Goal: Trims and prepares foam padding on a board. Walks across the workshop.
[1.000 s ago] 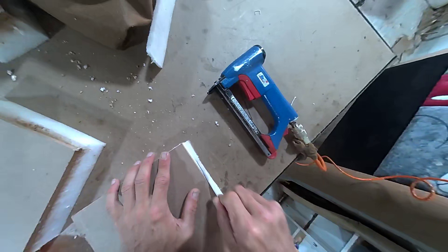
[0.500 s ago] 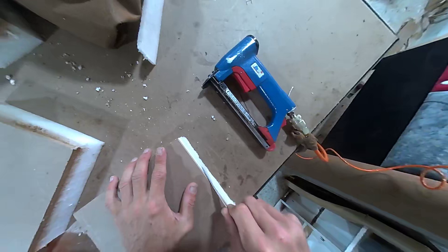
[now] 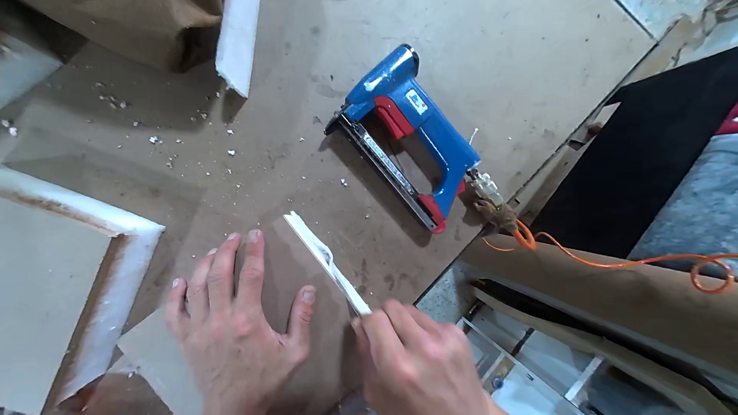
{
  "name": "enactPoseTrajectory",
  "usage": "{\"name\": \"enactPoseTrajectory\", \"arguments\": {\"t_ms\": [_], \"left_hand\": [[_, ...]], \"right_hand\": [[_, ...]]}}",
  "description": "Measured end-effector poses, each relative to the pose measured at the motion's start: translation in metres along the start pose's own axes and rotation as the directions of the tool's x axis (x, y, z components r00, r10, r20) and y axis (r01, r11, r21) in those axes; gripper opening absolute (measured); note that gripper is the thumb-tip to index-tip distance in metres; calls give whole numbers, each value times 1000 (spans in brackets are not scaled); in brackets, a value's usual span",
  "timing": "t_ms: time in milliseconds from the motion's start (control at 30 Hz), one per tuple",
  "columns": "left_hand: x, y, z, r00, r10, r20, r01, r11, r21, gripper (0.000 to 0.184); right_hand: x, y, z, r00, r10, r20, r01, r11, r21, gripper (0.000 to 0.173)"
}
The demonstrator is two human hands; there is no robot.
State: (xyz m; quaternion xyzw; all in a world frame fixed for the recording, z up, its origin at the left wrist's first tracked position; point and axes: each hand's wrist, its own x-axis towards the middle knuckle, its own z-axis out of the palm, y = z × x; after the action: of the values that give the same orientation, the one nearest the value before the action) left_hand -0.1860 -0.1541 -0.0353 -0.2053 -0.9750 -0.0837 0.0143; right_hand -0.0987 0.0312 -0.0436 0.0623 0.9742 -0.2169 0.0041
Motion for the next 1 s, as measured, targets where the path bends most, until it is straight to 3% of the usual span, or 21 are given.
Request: {"name": "enactPoseTrajectory", "arguments": {"t_ms": [167, 267, 400, 500, 600, 700, 833, 933, 1000], "left_hand": [[1, 0, 0, 1000, -5, -10, 5, 1000, 8, 88], [-2, 1, 0, 1000, -5, -1, 5, 1000, -2, 88], [-1, 1, -1, 1000, -12, -3, 12, 1000, 6, 88], [-3, 3, -1, 1000, -11, 5, 11, 1000, -1, 87], [-1, 3, -2, 1000, -16, 2, 16, 1000, 3, 87], [-2, 3, -2, 1000, -13, 7, 13, 1000, -6, 87], [0, 3, -2, 1000, -14, 1, 14, 1000, -9, 86], [-2, 4, -2, 1000, -8, 8, 9, 1000, -13, 87], [-2, 3, -3, 1000, -10, 3, 10, 1000, -15, 87]], "right_hand": [[-8, 2, -10, 1000, -5, 27, 5, 1000, 6, 24], [-5, 6, 6, 1000, -3, -17, 2, 1000, -22, 26], [-16, 4, -14, 998, -13, 55, 12, 1000, 20, 23], [-14, 10, 2, 1000, -14, 22, 14, 1000, -22, 27], [-24, 7, -14, 999, -27, 35, 26, 999, 22, 23], [-17, 11, 2, 999, -30, 13, 30, 999, -21, 25], [-29, 4, -24, 998, -42, 37, 42, 999, -15, 21], [-15, 7, -4, 999, -31, 32, 33, 997, -70, 27], [-22, 8, -13, 998, -30, 46, 32, 998, -51, 26]]}}
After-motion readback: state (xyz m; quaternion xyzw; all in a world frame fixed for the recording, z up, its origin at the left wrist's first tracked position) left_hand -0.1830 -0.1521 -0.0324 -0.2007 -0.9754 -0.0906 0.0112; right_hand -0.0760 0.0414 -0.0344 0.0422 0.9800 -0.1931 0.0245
